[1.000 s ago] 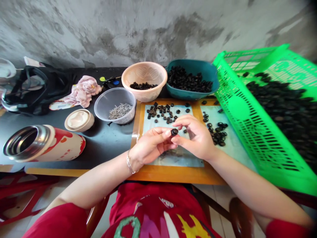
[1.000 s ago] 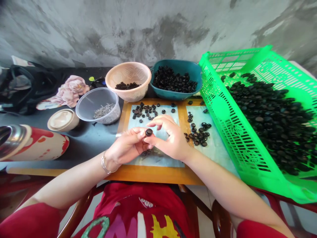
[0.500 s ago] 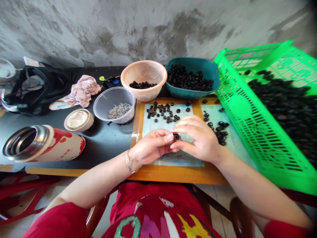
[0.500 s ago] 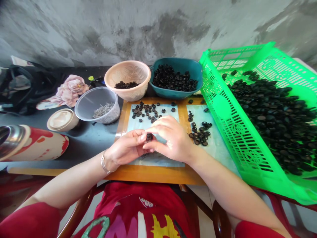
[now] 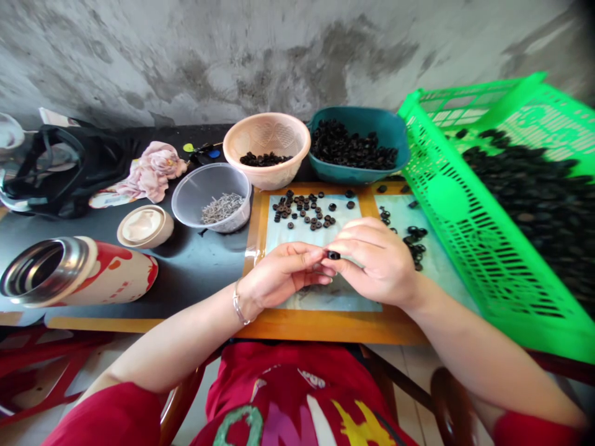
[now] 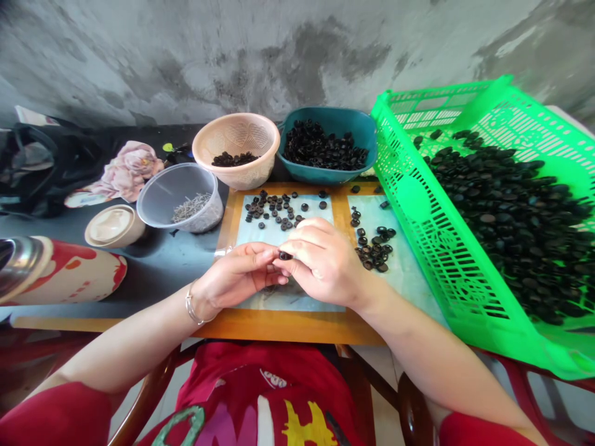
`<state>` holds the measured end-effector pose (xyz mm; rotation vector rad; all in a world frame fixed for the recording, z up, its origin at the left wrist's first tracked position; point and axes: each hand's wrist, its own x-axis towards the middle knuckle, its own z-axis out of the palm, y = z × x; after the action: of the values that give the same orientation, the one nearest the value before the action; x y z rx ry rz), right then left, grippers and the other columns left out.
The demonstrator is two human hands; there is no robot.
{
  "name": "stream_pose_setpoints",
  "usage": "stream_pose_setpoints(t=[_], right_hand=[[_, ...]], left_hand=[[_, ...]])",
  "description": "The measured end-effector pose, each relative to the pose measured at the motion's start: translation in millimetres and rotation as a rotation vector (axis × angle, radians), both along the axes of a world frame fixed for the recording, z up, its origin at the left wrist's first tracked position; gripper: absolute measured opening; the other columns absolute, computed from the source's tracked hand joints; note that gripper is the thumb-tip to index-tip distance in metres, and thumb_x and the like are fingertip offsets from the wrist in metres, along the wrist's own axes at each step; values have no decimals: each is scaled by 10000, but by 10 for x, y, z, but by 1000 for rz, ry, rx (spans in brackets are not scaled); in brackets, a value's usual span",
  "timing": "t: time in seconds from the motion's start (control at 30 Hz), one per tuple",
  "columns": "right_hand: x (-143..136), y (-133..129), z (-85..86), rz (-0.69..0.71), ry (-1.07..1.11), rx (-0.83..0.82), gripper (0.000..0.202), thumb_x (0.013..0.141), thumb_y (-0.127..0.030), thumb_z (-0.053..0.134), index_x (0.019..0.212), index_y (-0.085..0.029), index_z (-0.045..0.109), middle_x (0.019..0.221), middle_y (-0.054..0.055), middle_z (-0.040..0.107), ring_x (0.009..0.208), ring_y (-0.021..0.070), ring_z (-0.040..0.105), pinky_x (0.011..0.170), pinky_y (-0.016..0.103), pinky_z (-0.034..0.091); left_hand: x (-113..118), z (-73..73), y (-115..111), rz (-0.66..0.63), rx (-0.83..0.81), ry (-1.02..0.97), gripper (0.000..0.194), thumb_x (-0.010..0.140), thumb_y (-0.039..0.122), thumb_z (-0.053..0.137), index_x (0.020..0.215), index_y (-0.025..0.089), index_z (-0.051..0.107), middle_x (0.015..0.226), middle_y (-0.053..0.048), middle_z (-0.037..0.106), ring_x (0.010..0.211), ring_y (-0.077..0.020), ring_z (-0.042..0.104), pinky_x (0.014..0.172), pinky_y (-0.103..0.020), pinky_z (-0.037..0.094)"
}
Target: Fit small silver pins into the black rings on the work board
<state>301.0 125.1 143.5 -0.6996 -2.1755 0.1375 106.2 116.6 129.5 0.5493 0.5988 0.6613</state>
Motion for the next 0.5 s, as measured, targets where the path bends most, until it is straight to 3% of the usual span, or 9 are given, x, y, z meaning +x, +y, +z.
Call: stream_pose_setpoints(t=[0.3, 0.5], right_hand=[[23, 14, -12, 10, 35, -51, 166, 858, -350, 709, 967, -225, 708, 837, 64, 706, 802, 230, 638, 748, 407, 532], [32, 36, 8, -50, 39, -2, 123, 865, -289, 699, 970, -224, 705, 840, 63, 709, 801, 233, 645, 768, 411, 528]], left_hand=[[-62, 23, 73, 65, 70, 68, 252, 738, 309, 800, 886, 109, 756, 806, -77, 731, 750, -144, 670, 756, -280, 552], [-146, 36, 262, 330, 330, 381, 226, 751, 314, 767, 878, 130, 736, 851, -62, 728, 749, -124, 646, 695, -242, 514]])
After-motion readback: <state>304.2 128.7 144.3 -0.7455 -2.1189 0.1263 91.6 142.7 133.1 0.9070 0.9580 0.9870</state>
